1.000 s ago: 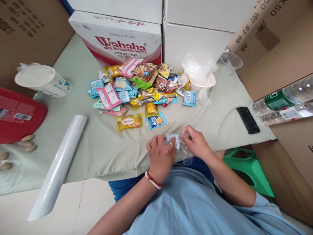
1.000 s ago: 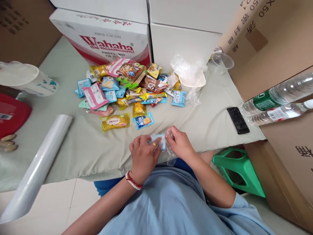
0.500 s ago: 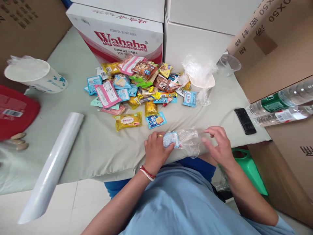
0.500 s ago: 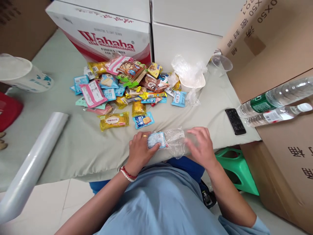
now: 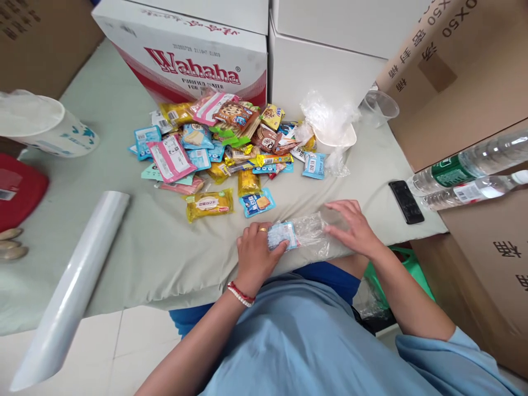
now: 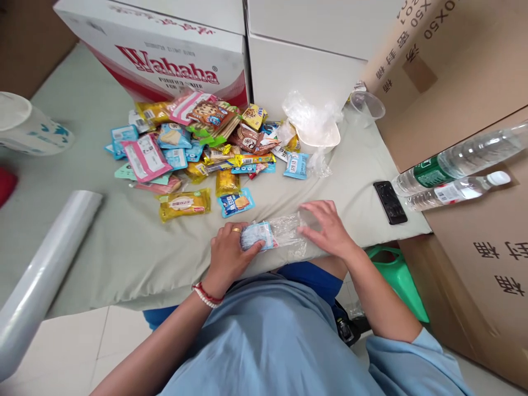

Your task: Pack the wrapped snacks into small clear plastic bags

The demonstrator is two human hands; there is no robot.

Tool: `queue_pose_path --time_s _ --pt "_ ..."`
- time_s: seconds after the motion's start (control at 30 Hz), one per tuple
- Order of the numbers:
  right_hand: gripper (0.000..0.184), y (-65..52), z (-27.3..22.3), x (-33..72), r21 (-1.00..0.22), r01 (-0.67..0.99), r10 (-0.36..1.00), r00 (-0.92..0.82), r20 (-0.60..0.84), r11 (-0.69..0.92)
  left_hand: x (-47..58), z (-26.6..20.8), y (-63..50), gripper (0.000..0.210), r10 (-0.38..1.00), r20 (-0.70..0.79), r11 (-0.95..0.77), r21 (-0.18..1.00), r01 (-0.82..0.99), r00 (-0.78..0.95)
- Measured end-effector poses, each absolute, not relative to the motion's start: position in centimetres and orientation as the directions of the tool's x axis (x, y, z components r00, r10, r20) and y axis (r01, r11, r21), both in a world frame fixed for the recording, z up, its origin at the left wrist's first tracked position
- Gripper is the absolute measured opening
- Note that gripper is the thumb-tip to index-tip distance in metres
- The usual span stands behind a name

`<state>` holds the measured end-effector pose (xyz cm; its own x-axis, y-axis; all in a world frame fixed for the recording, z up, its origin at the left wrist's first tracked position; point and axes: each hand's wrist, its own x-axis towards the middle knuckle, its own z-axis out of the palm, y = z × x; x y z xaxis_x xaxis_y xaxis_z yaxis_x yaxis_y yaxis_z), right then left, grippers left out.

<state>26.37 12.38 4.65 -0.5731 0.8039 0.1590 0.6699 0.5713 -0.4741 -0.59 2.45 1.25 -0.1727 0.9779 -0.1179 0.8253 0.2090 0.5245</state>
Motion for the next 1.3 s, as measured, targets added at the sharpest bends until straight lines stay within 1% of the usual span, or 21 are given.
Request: queue_pose_path --time_s 0.07,0.1,0.13,0.23,0.3,0.4,0.43,0.47,0.57,0.67,0.77,0.8,0.83,0.93,1.0,1.03,1.07,1.1,1.17,1.23,1.3 --pt "0.093 11.6 5.3 24.7 -0.419 0.575 0.671 -0.731 0.122 0.703 -0.6 1.2 2.4 0.046 0.979 -0.109 0.204 0.519 0.830 -0.173" --pt "0.103 11.1 5.4 24.0 -0.383 0.535 0.607 -0.790 0.090 0.753 -0.6 1.1 2.4 0.046 0.979 -0.103 0.202 0.517 0.832 -0.173" --pt "0.105 10.6 5.4 23.5 -0.347 0.500 0.551 -0.832 0.063 0.794 -0.6 1.1 2.4 0.046 0.980 -0.098 0.198 0.517 0.833 -0.173" --pt "0.088 8.9 4.8 23.3 -0.268 0.404 0.432 -0.901 0.051 0.875 -0.6 1.0 2.3 0.046 0.982 -0.083 0.188 0.520 0.833 -0.170" --pt "0.068 8.0 4.1 24.3 -0.230 0.371 0.404 -0.907 0.118 0.900 -0.5 1.0 2.2 0.047 0.982 -0.079 0.188 0.525 0.830 -0.172" --pt "0.024 7.2 3.0 26.0 -0.199 0.463 0.501 -0.830 0.245 0.864 -0.5 0.9 2.2 0.047 0.980 -0.070 0.195 0.523 0.830 -0.186" --pt "0.013 7.3 2.7 26.4 -0.215 0.522 0.564 -0.783 0.263 0.825 -0.5 0.9 2.2 0.047 0.980 -0.067 0.195 0.521 0.831 -0.188" --pt "0.009 7.4 2.5 26.7 -0.246 0.581 0.630 -0.731 0.262 0.776 -0.5 0.9 2.2 0.047 0.980 -0.066 0.193 0.521 0.832 -0.186" --pt "0.015 8.9 2.1 26.8 -0.381 0.696 0.789 -0.580 0.200 0.608 -0.6 0.8 2.2 0.046 0.983 -0.067 0.182 0.527 0.830 -0.173" --pt "0.016 11.2 1.8 26.3 -0.475 0.747 0.867 -0.493 0.074 0.465 -0.6 0.7 2.2 0.046 0.984 -0.064 0.173 0.528 0.832 -0.165" --pt "0.009 13.3 1.9 25.6 -0.461 0.789 0.887 -0.462 -0.012 0.405 -0.6 0.6 2.2 0.048 0.983 -0.054 0.177 0.532 0.828 -0.176" --pt "0.006 13.8 2.1 25.3 -0.454 0.788 0.887 -0.462 0.010 0.415 -0.6 0.5 2.2 0.049 0.982 -0.052 0.182 0.537 0.824 -0.183" --pt "0.009 14.2 2.4 25.1 -0.457 0.775 0.883 -0.466 0.054 0.437 -0.5 0.5 2.2 0.050 0.981 -0.051 0.186 0.543 0.819 -0.189" --pt "0.036 14.9 3.1 24.4 -0.514 0.686 0.841 -0.522 0.145 0.514 -0.4 0.5 2.1 0.052 0.981 -0.052 0.186 0.557 0.810 -0.189" --pt "0.054 14.8 3.2 24.0 -0.517 0.665 0.803 -0.591 0.075 0.538 -0.3 0.5 2.1 0.052 0.980 -0.046 0.184 0.561 0.807 -0.192" --pt "0.056 14.6 3.2 23.9 -0.494 0.675 0.783 -0.622 0.019 0.548 -0.3 0.5 2.0 0.053 0.980 -0.038 0.184 0.562 0.806 -0.198" --pt "0.049 14.2 3.2 23.7 -0.460 0.692 0.770 -0.638 -0.029 0.557 -0.2 0.5 2.0 0.054 0.978 -0.027 0.184 0.563 0.805 -0.205" --pt "0.036 13.7 3.2 23.6 -0.425 0.711 0.768 -0.638 -0.055 0.560 -0.1 0.5 1.9 0.055 0.977 -0.015 0.185 0.565 0.804 -0.214" --pt "0.014 12.4 3.7 22.9 -0.396 0.739 0.797 -0.603 -0.026 0.546 0.2 0.5 1.8 0.058 0.974 0.008 0.183 0.569 0.802 -0.228" --pt "0.013 10.6 4.5 21.4 -0.448 0.735 0.829 -0.558 0.026 0.509 0.6 0.5 1.7 0.061 0.972 0.029 0.174 0.572 0.802 -0.232" --pt "0.013 8.7 5.3 19.2 -0.545 0.696 0.828 -0.561 -0.005 0.468 1.0 0.6 1.8 0.062 0.973 0.050 0.156 0.570 0.807 -0.224"
